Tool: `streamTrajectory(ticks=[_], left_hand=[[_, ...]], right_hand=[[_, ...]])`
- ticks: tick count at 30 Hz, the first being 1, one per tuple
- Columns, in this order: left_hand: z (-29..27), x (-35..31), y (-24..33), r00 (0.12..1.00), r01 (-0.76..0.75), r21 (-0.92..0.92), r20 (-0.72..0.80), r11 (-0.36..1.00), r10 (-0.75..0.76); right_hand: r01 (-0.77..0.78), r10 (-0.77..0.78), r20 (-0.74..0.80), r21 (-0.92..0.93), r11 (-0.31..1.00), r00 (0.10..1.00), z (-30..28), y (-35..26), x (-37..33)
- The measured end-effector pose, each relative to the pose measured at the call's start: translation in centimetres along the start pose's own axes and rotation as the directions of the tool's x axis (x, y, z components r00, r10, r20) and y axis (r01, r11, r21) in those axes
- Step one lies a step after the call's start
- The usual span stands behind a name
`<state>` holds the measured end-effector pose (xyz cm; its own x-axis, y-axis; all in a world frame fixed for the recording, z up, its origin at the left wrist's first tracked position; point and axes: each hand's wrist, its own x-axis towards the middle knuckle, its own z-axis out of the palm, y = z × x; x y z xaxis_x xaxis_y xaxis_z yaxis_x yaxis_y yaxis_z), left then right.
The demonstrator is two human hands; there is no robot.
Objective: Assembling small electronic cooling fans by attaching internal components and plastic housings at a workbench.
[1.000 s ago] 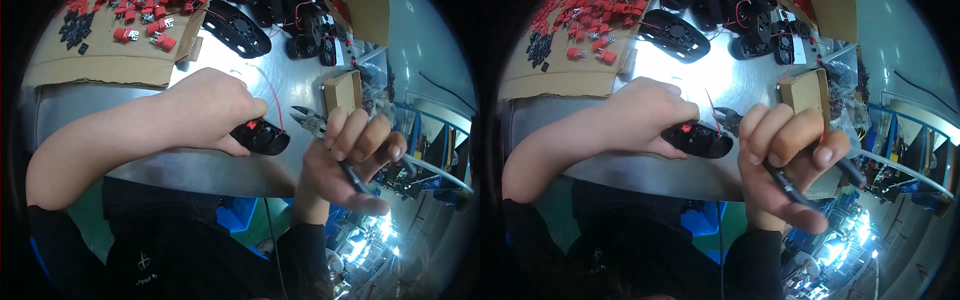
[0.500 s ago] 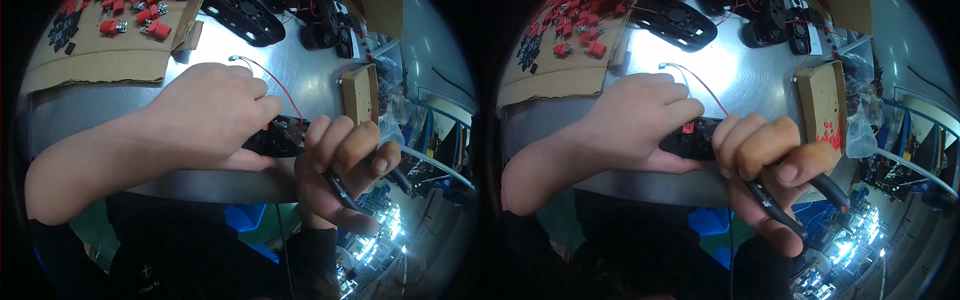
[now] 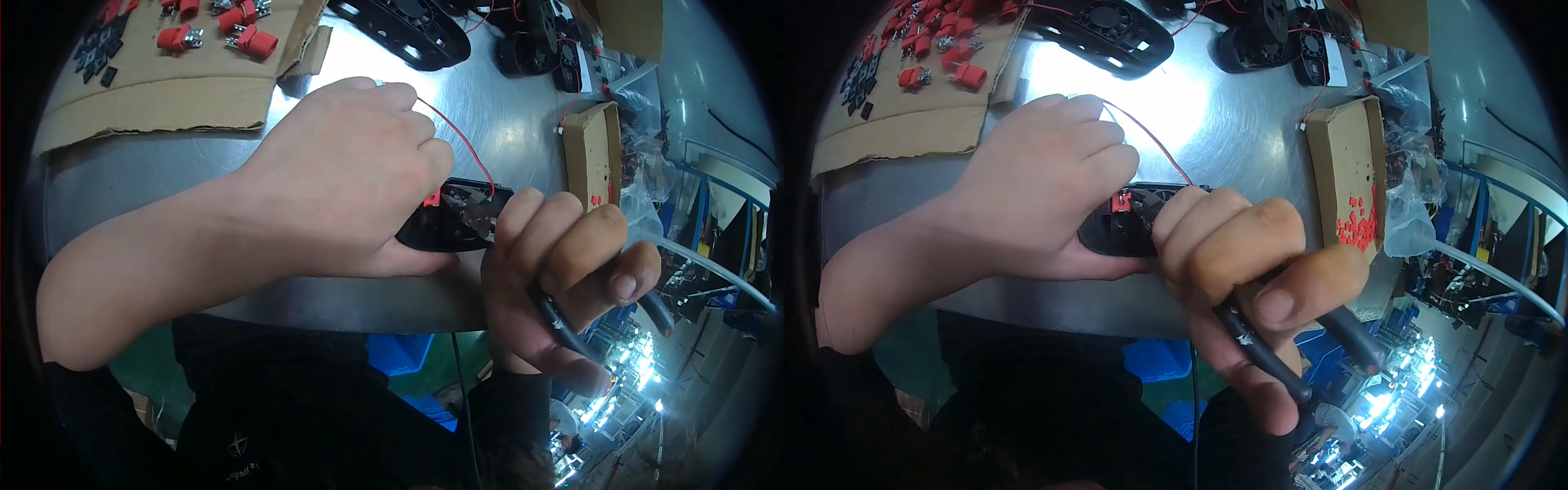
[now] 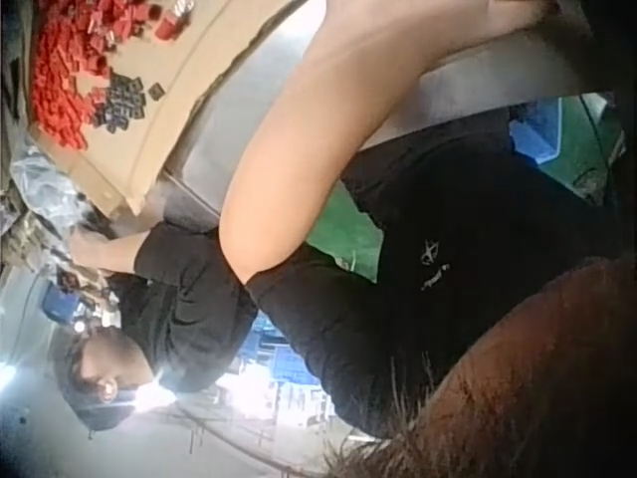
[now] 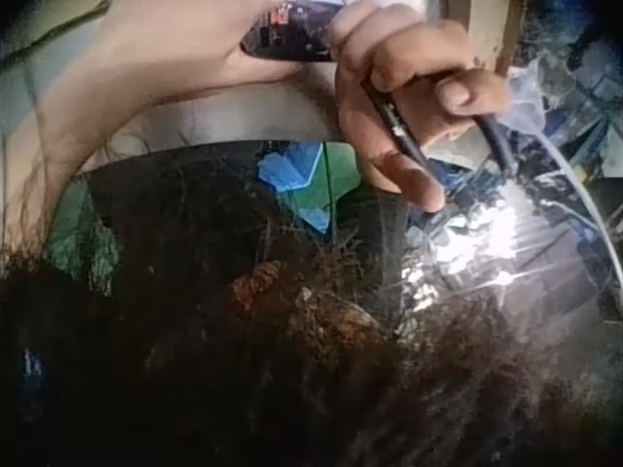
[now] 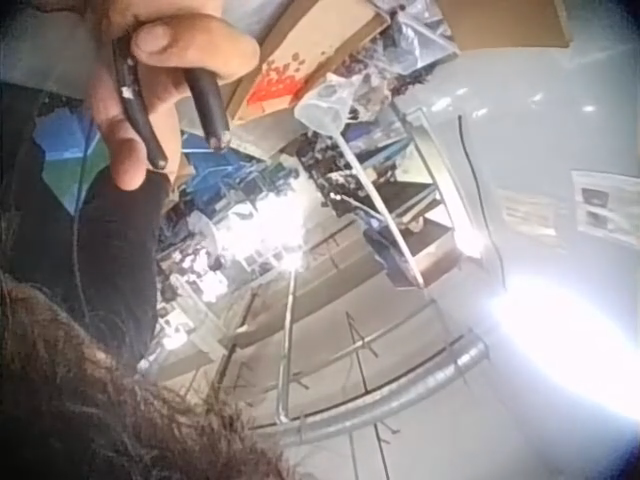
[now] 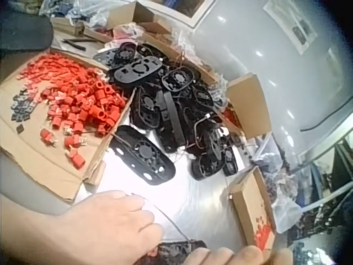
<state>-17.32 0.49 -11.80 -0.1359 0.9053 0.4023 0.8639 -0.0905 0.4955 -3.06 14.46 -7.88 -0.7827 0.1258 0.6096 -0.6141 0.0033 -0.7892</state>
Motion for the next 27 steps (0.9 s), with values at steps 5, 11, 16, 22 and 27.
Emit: streamTrajectory(ticks=[5,11,16,22,27], left_hand=[[-0.1,-0.2,0.1,0.998,0.057,0.017,0.032,0.998,-0.058],[0.2,0.0,0.7,0.992,0.12,0.011,0.036,0.993,-0.121],[0.0,-0.1,1.6,0.992,0.09,0.045,0.086,0.995,-0.094],[0.1,0.3,2.6,0.99,0.095,0.149,0.09,0.984,-0.109],[0.5,0.4,2.6,0.992,0.115,0.21,0.028,0.971,-0.124]], right_hand=[[0.006,-0.002,0.097,-0.04,0.999,0.995,0.3,0.6,0.0],[-0.092,0.087,-0.046,-0.11,0.99,0.995,1.4,0.3,0.8],[-0.3,0.3,0.014,0.058,0.952,0.954,-0.3,-0.8,3.3],[-0.562,0.562,-0.009,-0.046,0.826,0.827,1.1,-2.8,4.6],[-0.503,0.501,-0.052,-0.089,0.859,0.864,0.6,-2.8,3.6]])
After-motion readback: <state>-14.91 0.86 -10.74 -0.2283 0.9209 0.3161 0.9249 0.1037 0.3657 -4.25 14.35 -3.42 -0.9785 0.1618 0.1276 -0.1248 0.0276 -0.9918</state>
